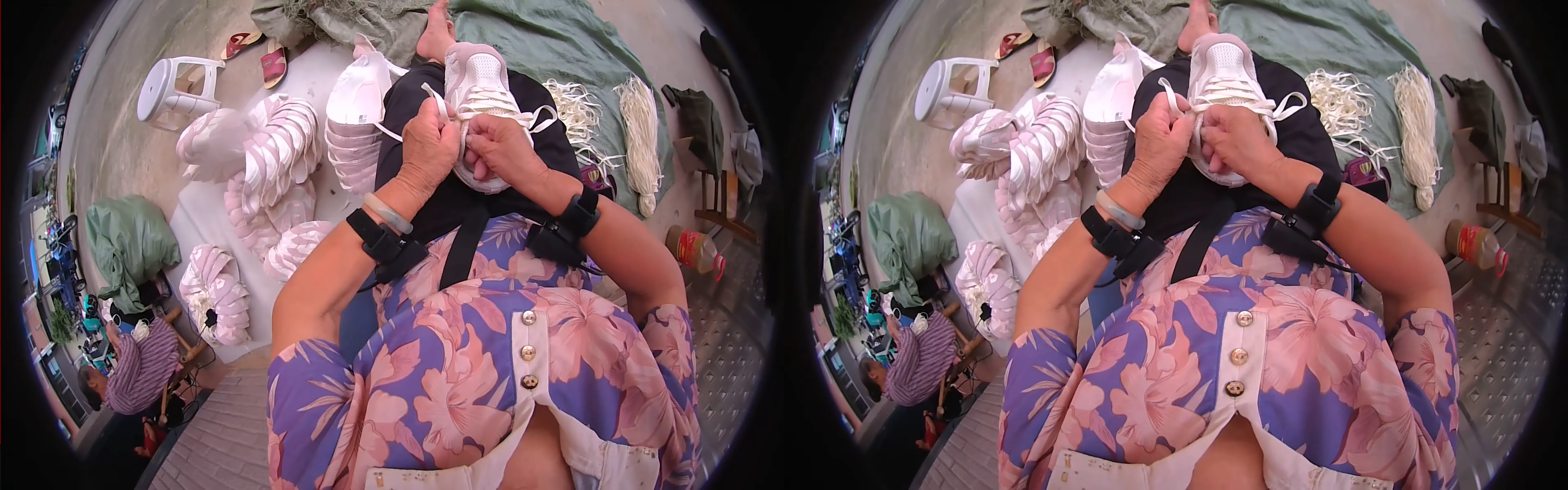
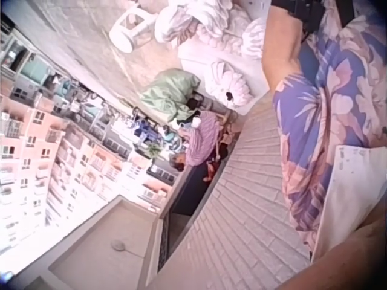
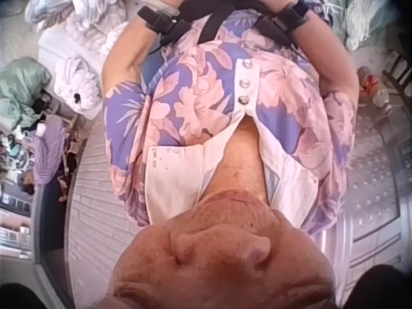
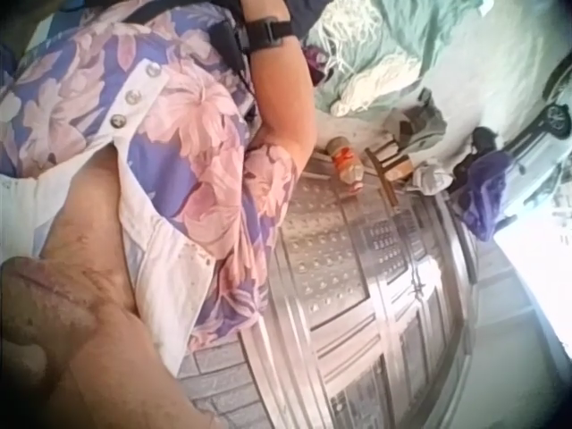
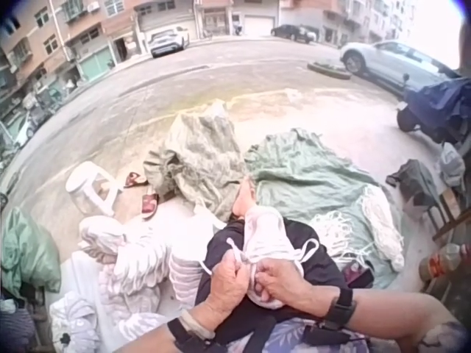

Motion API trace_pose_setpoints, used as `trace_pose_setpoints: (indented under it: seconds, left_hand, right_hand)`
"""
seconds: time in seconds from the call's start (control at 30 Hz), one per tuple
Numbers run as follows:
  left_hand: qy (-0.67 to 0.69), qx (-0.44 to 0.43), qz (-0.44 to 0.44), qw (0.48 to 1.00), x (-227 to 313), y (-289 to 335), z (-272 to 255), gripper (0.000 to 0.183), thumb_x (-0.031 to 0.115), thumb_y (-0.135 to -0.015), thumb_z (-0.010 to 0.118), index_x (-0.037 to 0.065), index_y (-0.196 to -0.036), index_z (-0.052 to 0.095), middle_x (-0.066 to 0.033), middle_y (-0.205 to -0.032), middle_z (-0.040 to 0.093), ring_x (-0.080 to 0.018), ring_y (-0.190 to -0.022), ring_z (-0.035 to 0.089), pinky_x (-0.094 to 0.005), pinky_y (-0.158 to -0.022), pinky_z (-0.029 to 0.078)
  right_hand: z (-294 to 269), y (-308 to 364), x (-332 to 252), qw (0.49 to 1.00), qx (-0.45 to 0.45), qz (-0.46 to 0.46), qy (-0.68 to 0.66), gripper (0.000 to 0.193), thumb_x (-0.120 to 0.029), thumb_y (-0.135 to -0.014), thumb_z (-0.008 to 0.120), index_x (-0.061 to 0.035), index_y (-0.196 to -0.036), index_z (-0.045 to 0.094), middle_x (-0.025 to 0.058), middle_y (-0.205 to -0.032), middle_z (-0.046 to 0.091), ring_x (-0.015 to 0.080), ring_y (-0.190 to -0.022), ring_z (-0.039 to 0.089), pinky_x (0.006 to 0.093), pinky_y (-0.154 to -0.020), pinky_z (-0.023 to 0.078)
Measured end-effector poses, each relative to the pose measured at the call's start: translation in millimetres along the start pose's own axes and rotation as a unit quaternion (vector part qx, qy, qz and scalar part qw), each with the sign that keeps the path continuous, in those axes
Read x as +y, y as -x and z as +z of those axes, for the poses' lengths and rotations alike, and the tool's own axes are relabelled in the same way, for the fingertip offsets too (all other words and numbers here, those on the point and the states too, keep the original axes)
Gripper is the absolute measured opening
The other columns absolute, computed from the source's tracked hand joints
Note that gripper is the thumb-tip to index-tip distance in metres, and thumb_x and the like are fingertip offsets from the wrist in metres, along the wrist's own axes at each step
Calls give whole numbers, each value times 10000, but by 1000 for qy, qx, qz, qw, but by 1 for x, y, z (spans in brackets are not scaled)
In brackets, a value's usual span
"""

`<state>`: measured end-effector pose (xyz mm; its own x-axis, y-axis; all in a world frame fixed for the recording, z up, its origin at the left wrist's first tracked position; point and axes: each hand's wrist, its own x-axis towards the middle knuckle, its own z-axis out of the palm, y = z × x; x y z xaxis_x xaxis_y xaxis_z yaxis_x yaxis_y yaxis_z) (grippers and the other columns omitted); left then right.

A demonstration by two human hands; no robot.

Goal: The recorder is lacing several pairs of white and pink shoes.

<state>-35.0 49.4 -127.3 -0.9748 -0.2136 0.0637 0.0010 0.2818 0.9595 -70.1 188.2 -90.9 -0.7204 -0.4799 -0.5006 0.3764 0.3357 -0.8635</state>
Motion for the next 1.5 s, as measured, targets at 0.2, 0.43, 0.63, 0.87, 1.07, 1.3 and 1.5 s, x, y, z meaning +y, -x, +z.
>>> trace_pose_setpoints:
  seconds: [0.2,0.43,0.63,0.87,1.07,1.3,1.5]
  left_hand:
    - [246,-20,-200,948,16,-1,-12,126,169,-882,528,55,-882,580,-9,-632,576,-33,-476,479,-161,-439,369]
    - [243,-3,-205,948,28,-2,-17,142,153,-875,527,44,-908,613,-18,-649,602,-38,-479,511,-159,-430,390]
    - [185,-39,-234,954,32,3,-16,131,116,-856,536,32,-917,616,-11,-657,592,-43,-474,491,-162,-435,386]
    - [-137,24,76,987,56,6,-10,223,36,-791,602,-12,-997,530,6,-683,528,-42,-574,446,-186,-514,389]
    - [-125,-162,93,975,51,16,32,114,50,-785,557,-19,-874,577,-125,-630,584,-176,-535,573,-284,-513,448]
    - [-80,-206,-139,965,58,0,54,138,45,-824,483,-42,-875,578,-78,-608,592,-106,-434,556,-235,-378,435]
    - [-18,-213,-232,949,63,-7,56,132,60,-835,475,-13,-813,583,-72,-630,599,-99,-439,558,-201,-372,423]
  right_hand:
    - [-7,10,-9,990,-17,-1,138,122,-113,-852,486,-33,-770,528,23,-586,535,71,-445,481,204,-382,374]
    - [-75,72,-3,992,-49,22,113,160,-131,-825,522,-31,-701,531,16,-548,510,67,-437,460,210,-385,362]
    - [-103,88,18,997,-35,24,70,124,-121,-823,557,-37,-735,538,8,-568,519,57,-445,453,196,-396,370]
    - [-104,50,50,978,17,-163,129,55,-102,-817,568,-49,-804,560,-15,-667,522,39,-510,464,190,-447,385]
    - [-83,43,32,1000,25,-14,-9,108,-152,-836,542,-53,-813,577,-18,-654,530,38,-514,477,185,-449,392]
    - [-72,29,45,956,113,-229,145,197,-198,-714,636,-14,-756,583,97,-591,572,207,-542,576,309,-500,440]
    - [-74,29,37,931,123,-254,229,158,-186,-702,597,-31,-713,571,154,-644,587,323,-639,594,389,-589,460]
